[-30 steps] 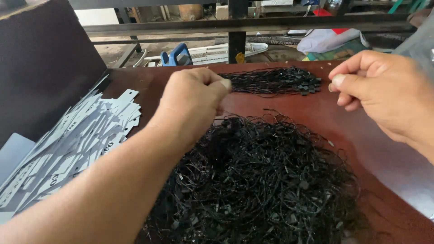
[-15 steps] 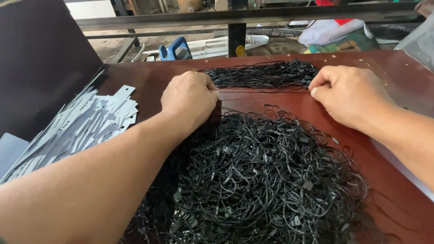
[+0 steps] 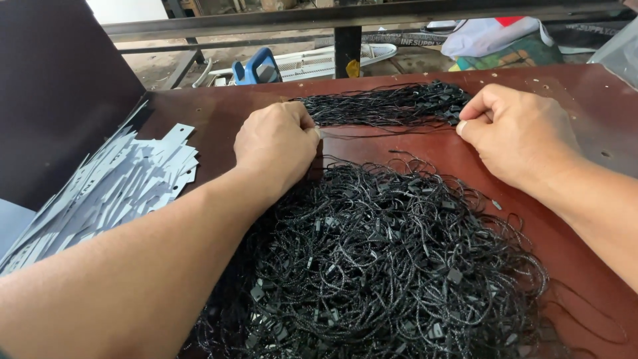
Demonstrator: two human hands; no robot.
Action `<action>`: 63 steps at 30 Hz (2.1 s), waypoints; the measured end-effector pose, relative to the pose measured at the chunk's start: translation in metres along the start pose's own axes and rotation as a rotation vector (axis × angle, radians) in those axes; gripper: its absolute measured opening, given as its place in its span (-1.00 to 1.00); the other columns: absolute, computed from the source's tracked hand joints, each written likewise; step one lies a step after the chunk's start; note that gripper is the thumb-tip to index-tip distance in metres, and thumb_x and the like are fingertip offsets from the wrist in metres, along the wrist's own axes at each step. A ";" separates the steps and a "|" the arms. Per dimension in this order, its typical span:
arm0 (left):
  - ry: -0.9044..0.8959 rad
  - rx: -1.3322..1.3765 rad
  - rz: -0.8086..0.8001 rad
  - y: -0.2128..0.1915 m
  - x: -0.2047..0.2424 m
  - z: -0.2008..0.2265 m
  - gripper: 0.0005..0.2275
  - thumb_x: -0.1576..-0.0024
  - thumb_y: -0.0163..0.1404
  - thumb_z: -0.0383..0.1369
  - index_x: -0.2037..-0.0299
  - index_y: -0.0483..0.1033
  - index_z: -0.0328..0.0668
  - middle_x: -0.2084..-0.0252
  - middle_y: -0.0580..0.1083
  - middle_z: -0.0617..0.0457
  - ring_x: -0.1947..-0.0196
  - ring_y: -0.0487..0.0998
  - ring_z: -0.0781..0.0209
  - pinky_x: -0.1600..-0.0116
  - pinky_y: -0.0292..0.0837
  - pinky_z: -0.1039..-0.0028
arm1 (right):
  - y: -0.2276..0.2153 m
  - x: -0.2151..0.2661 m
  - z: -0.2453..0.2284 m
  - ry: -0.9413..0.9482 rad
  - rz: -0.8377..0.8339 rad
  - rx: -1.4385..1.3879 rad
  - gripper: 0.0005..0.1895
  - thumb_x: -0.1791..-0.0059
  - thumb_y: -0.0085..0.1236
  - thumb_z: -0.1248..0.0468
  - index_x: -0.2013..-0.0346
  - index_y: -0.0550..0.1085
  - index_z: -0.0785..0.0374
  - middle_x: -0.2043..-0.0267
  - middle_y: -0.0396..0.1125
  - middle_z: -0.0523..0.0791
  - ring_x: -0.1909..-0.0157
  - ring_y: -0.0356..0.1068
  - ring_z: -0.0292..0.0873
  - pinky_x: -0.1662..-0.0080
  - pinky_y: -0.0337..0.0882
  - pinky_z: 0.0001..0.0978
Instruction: Untangling thin black plastic tag fasteners from a large pile and organizing them into a neat row on a table.
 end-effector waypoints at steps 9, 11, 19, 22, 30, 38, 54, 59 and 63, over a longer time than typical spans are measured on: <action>-0.063 0.173 -0.051 -0.016 0.003 -0.009 -0.75 -0.02 -0.13 -0.37 0.25 0.65 0.15 0.16 0.62 0.14 0.06 0.56 0.06 0.05 0.50 0.21 | -0.005 0.004 0.009 0.009 0.069 -0.008 -0.81 -0.02 0.03 0.10 0.21 0.61 -0.16 0.22 0.54 -0.18 0.09 0.45 0.02 0.10 0.36 -0.03; -0.113 0.346 -0.044 -0.028 0.007 -0.015 -0.66 -0.05 -0.21 -0.51 0.18 0.67 -0.01 0.17 0.62 0.09 0.32 0.54 0.16 0.19 0.53 0.33 | -0.014 0.011 0.007 -0.029 0.125 -0.186 -0.85 -0.03 0.07 0.16 0.21 0.60 -0.03 0.40 0.46 -0.20 0.31 0.37 -0.15 0.21 0.29 -0.19; -0.084 0.244 -0.037 -0.052 0.074 0.042 -0.71 -0.09 -0.13 -0.33 0.14 0.68 0.28 0.18 0.65 0.22 0.17 0.62 0.18 0.03 0.54 0.25 | -0.024 0.069 -0.073 -0.218 -0.321 -0.142 -0.75 0.10 0.25 0.15 0.16 0.72 -0.08 0.13 0.67 -0.35 0.07 0.58 -0.38 -0.14 0.42 -0.48; -0.008 0.220 -0.129 -0.020 0.093 0.050 -0.73 -0.08 -0.14 -0.27 0.16 0.66 0.26 0.15 0.64 0.16 0.11 0.60 0.03 0.03 0.50 0.17 | -0.011 0.078 -0.077 -0.314 -0.384 0.034 -0.78 0.09 0.19 0.05 0.20 0.67 -0.17 0.20 0.65 -0.42 0.13 0.57 -0.40 -0.05 0.42 -0.46; -0.009 0.067 0.004 -0.022 0.044 0.020 -0.75 -0.03 -0.12 -0.24 0.18 0.62 0.17 0.10 0.59 -0.02 0.05 0.56 -0.20 0.06 0.45 -0.03 | -0.029 0.084 -0.049 -0.175 -0.209 -0.241 -0.82 0.07 0.25 0.14 0.28 0.76 -0.03 0.26 0.69 -0.40 0.15 0.59 -0.45 -0.02 0.44 -0.56; 0.034 -0.200 -0.063 -0.003 -0.009 0.006 -0.74 -0.15 -0.21 -0.44 0.19 0.58 0.10 0.10 0.55 0.02 0.05 0.51 -0.13 0.06 0.45 0.08 | -0.029 0.090 -0.041 0.023 -0.304 -0.192 -0.81 0.00 0.25 0.15 0.25 0.80 -0.12 0.61 0.42 -0.18 0.48 0.32 -0.26 0.27 0.28 -0.44; 0.275 -0.202 -0.049 0.009 -0.004 0.046 -0.21 -0.06 0.09 0.22 -0.46 0.13 0.16 -0.52 0.01 -0.13 -0.49 -0.05 -0.15 -0.33 0.03 -0.22 | -0.008 -0.003 -0.027 -0.347 -0.068 0.127 -0.19 0.11 0.15 -0.13 -0.40 0.27 0.01 -0.37 0.04 0.03 -0.44 0.01 0.17 -0.37 0.03 0.32; 0.274 -0.176 -0.096 0.013 -0.012 0.049 -0.14 -0.02 0.02 0.29 -0.48 0.08 0.10 -0.53 0.02 -0.05 -0.50 -0.06 -0.11 -0.31 0.03 -0.31 | 0.003 -0.014 -0.024 -0.296 -0.186 0.075 -0.12 0.13 0.11 -0.11 -0.47 0.17 0.00 -0.55 -0.12 -0.07 -0.54 -0.10 0.04 -0.38 -0.02 0.18; 0.342 -0.166 -0.111 0.022 -0.019 0.062 -0.13 0.02 0.03 0.29 -0.46 0.09 0.13 -0.54 0.03 0.03 -0.50 -0.05 -0.04 -0.35 -0.01 -0.23 | 0.012 -0.023 -0.032 -0.323 -0.263 0.147 -0.10 0.11 0.02 -0.15 -0.51 0.07 -0.09 -0.60 -0.21 -0.12 -0.57 -0.20 0.08 -0.35 -0.04 0.39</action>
Point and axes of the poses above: each hand's wrist, its own x-axis away from the middle knuckle, its own y-axis out of the palm, z = x × y, the point moved 8 cm from there along -x, towards the middle knuckle
